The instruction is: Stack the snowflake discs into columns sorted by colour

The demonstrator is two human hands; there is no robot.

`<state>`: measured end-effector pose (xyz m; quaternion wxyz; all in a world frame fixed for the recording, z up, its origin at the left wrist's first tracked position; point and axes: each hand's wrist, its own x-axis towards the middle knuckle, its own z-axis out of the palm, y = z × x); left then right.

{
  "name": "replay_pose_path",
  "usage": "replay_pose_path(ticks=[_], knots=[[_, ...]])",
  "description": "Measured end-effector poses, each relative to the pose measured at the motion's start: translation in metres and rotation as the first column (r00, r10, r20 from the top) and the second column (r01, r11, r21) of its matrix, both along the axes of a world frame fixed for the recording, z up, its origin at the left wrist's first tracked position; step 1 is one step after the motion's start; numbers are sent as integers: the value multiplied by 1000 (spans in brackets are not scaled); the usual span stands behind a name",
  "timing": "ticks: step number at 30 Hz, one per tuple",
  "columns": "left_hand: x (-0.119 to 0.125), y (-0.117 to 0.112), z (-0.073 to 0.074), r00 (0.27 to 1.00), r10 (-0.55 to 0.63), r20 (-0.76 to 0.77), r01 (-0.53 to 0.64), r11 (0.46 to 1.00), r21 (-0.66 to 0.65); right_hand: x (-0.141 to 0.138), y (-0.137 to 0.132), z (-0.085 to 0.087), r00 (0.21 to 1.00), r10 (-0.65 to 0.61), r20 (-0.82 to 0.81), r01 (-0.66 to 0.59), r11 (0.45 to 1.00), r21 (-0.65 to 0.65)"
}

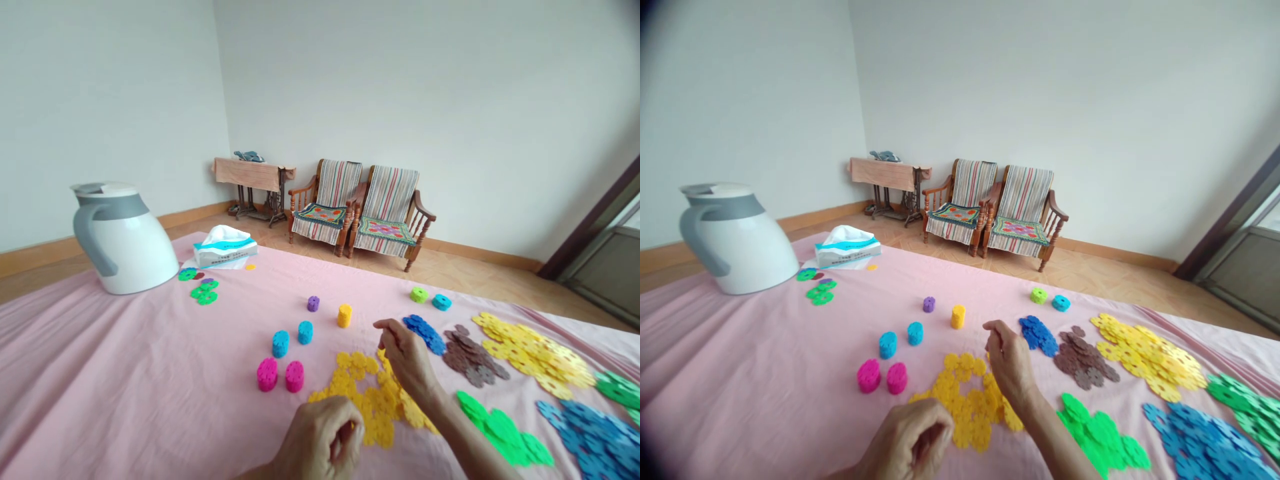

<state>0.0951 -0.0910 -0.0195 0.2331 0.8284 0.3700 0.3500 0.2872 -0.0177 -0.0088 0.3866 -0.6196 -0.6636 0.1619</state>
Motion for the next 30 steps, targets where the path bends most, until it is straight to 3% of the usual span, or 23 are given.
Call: replay_pose_path(ticks=[6,11,16,20,23,26,30], knots=[[1,-3,5,994,-20,-110,25,999,47,33,-15,-5,980,24,198,-28,999,17],[2,-2,-4,948,35,-315,-5,995,96,32,-21,-9,931,94,352,-86,996,-39],[4,-5,2,935,-5,-354,34,997,76,21,-27,-1,927,204,315,-178,978,-107],[9,-8,13,949,-92,-302,109,993,38,21,-29,4,920,349,177,-323,933,-161],[10,-10,16,959,-106,-262,127,990,63,24,-27,2,941,309,138,-291,946,-140],[8,-11,12,967,-45,-251,81,987,136,24,-25,-2,960,211,186,-208,977,-36],[10,-5,4,954,41,-296,13,984,178,18,-28,-6,924,271,268,-275,961,-24]])
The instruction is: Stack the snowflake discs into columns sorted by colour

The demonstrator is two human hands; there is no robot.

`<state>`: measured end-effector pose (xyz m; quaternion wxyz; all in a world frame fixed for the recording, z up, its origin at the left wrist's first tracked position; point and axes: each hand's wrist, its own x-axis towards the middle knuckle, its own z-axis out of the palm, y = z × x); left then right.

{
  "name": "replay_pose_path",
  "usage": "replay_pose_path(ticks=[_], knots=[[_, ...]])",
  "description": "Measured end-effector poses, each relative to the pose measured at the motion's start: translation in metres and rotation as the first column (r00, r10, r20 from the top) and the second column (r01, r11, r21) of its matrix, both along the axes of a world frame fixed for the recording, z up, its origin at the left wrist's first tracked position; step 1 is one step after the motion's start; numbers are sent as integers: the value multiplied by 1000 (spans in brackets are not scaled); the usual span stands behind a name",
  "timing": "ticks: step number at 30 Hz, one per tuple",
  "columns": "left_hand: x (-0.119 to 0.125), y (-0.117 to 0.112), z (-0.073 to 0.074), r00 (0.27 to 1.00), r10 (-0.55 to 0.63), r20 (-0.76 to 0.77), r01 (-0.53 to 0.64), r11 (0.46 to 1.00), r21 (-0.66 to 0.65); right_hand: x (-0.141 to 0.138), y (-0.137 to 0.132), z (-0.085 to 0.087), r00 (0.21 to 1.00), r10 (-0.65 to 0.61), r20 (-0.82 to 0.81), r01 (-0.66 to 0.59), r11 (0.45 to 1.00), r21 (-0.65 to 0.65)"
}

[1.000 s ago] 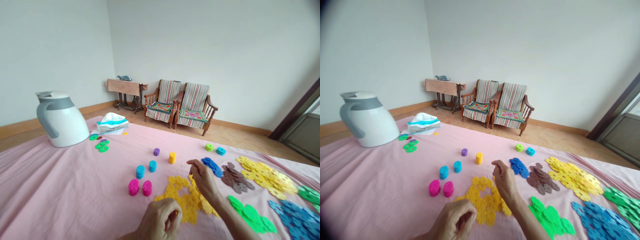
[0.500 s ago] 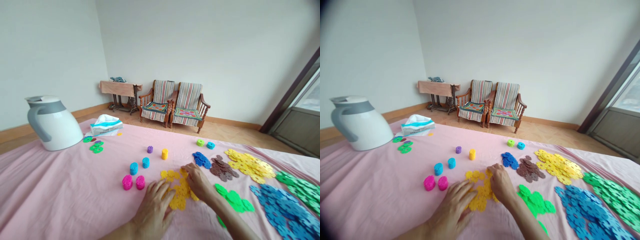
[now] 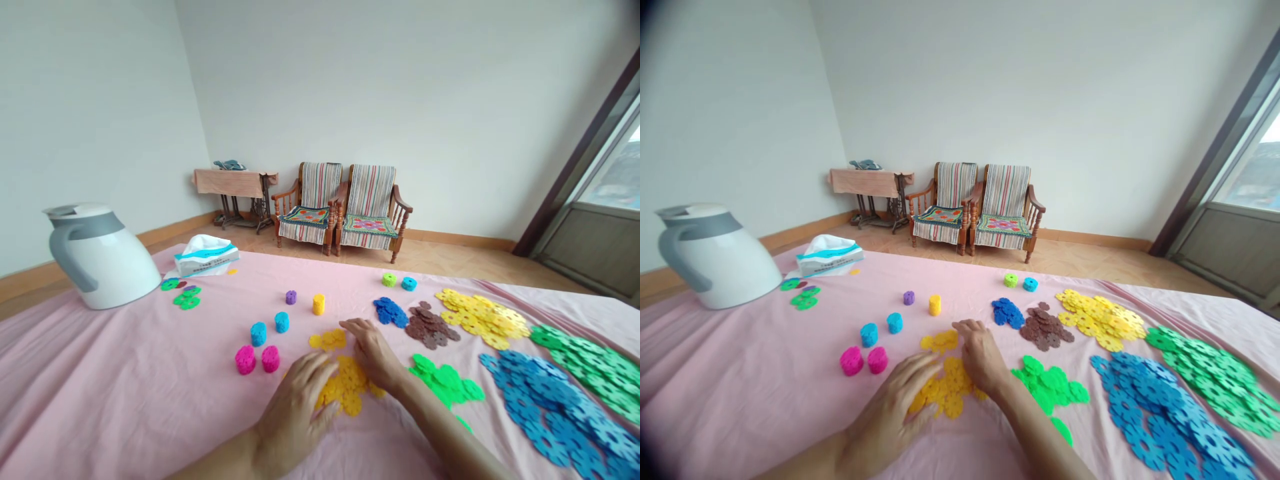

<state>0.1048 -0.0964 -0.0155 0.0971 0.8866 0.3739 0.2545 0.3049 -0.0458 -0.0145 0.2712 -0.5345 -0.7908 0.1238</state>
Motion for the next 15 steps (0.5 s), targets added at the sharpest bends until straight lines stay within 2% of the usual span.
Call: replay_pose_path(ticks=[4,8,11,15], knots=[[8,17,-5,989,119,-84,-119,993,1,-7,-5,-1,998,45,37,-44,999,-29],[13,30,-6,965,204,-163,-209,978,-18,-5,-1,-5,988,78,-135,-76,997,17],[16,25,-5,979,151,-139,-163,984,-76,3,9,-11,969,-36,-244,49,998,49],[22,8,1,999,38,-7,-39,981,-188,16,18,-20,939,-229,-257,247,968,40]])
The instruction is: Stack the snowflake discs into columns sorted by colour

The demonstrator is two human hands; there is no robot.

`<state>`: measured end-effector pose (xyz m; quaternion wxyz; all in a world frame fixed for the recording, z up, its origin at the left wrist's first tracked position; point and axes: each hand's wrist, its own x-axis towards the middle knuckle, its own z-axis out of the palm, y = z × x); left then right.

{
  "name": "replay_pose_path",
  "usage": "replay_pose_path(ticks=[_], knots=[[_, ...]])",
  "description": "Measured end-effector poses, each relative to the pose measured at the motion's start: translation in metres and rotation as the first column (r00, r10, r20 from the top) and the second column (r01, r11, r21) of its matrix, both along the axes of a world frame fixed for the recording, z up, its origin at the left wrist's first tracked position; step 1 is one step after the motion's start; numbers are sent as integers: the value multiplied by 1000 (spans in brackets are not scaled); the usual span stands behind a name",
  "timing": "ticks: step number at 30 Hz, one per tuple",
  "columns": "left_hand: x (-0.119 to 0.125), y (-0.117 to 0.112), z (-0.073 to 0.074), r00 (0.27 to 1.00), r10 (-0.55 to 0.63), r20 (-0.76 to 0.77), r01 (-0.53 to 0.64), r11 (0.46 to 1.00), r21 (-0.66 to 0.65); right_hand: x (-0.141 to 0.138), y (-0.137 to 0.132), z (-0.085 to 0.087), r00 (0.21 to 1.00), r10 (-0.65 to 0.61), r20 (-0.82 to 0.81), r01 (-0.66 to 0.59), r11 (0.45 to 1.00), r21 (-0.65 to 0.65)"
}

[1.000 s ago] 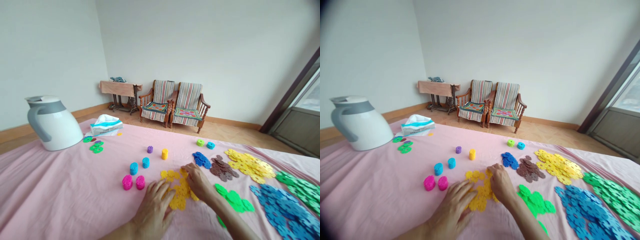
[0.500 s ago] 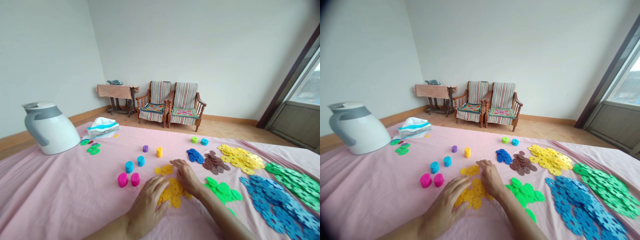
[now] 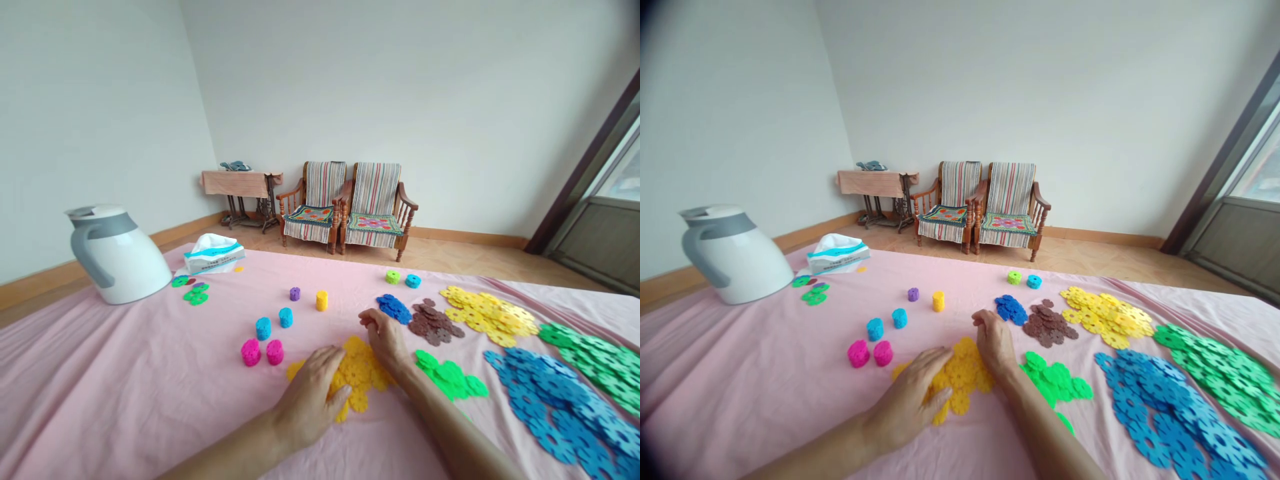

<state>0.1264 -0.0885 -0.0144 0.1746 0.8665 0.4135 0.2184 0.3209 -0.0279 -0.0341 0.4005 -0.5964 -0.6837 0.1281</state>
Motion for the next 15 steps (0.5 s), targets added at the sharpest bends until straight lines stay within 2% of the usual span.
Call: replay_pose_path(ticks=[2,4,7,9,12,15], knots=[[1,-2,5,997,-14,73,16,1000,-24,2,0,-1,1000,-30,-1,30,999,-27],[0,3,9,991,12,134,-10,1000,-19,0,-2,3,1000,0,3,0,998,-64],[-9,14,11,977,80,199,-87,996,26,-3,-9,14,989,136,53,-128,983,-129],[-16,17,9,974,93,205,-113,990,84,-2,-13,24,959,259,111,-235,953,-191],[-20,12,4,985,9,171,-42,981,190,4,-17,33,902,391,182,-338,903,-266],[-17,6,3,988,-115,104,80,954,289,8,-18,36,889,406,212,-335,892,-304]])
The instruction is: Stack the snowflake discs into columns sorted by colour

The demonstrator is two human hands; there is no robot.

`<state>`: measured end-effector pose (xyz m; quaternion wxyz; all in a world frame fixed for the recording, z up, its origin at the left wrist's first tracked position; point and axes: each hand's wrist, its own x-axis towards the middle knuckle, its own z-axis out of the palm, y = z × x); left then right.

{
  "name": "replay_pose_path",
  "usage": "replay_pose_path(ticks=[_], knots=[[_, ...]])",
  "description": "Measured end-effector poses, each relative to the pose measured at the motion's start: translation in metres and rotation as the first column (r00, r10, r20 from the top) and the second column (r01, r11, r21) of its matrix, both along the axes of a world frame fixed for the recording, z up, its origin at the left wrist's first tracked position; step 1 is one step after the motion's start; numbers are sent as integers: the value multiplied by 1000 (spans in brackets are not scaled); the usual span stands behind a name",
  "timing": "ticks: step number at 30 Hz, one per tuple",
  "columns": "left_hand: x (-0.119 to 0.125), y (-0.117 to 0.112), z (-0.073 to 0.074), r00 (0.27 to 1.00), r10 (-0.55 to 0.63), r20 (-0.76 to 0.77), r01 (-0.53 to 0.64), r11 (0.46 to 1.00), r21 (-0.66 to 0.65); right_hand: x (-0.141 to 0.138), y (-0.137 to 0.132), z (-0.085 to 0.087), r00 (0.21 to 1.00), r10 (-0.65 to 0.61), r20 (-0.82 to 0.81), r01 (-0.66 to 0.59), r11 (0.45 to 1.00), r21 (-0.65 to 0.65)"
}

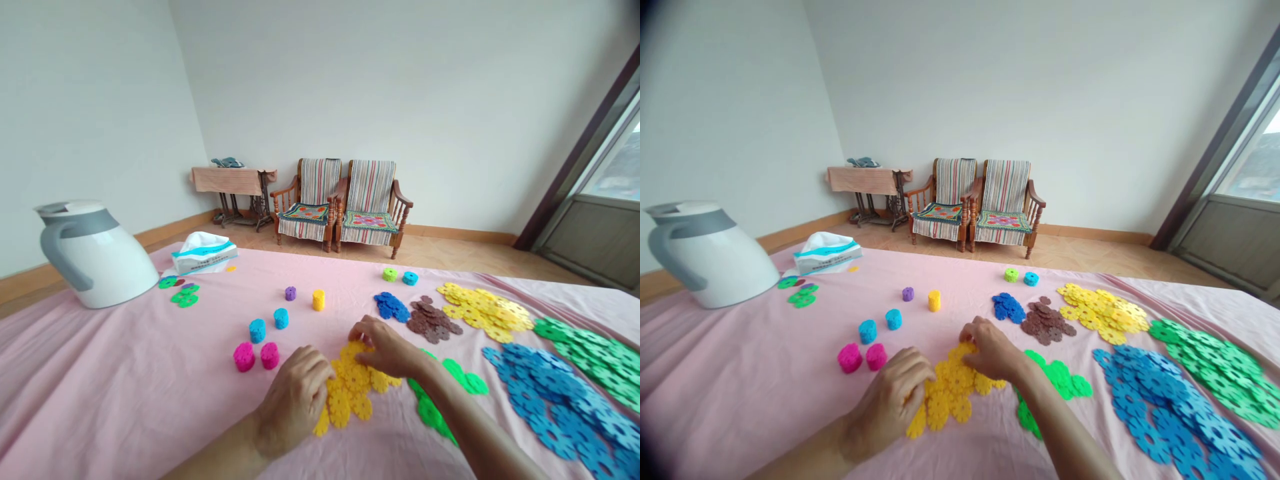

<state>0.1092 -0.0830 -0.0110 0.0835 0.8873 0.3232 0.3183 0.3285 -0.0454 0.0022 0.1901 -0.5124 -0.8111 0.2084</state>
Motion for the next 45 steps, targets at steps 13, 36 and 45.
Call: replay_pose_path(ticks=[13,36,45], knots=[[6,-16,4,965,-214,-153,234,964,125,6,4,5,993,-69,-98,56,990,-133],[2,2,-10,997,3,-76,-1,1000,18,-55,50,-12,874,-381,-301,349,924,-156],[1,4,-11,999,3,-39,-2,1000,9,-4,9,3,966,-194,168,208,976,-67]])
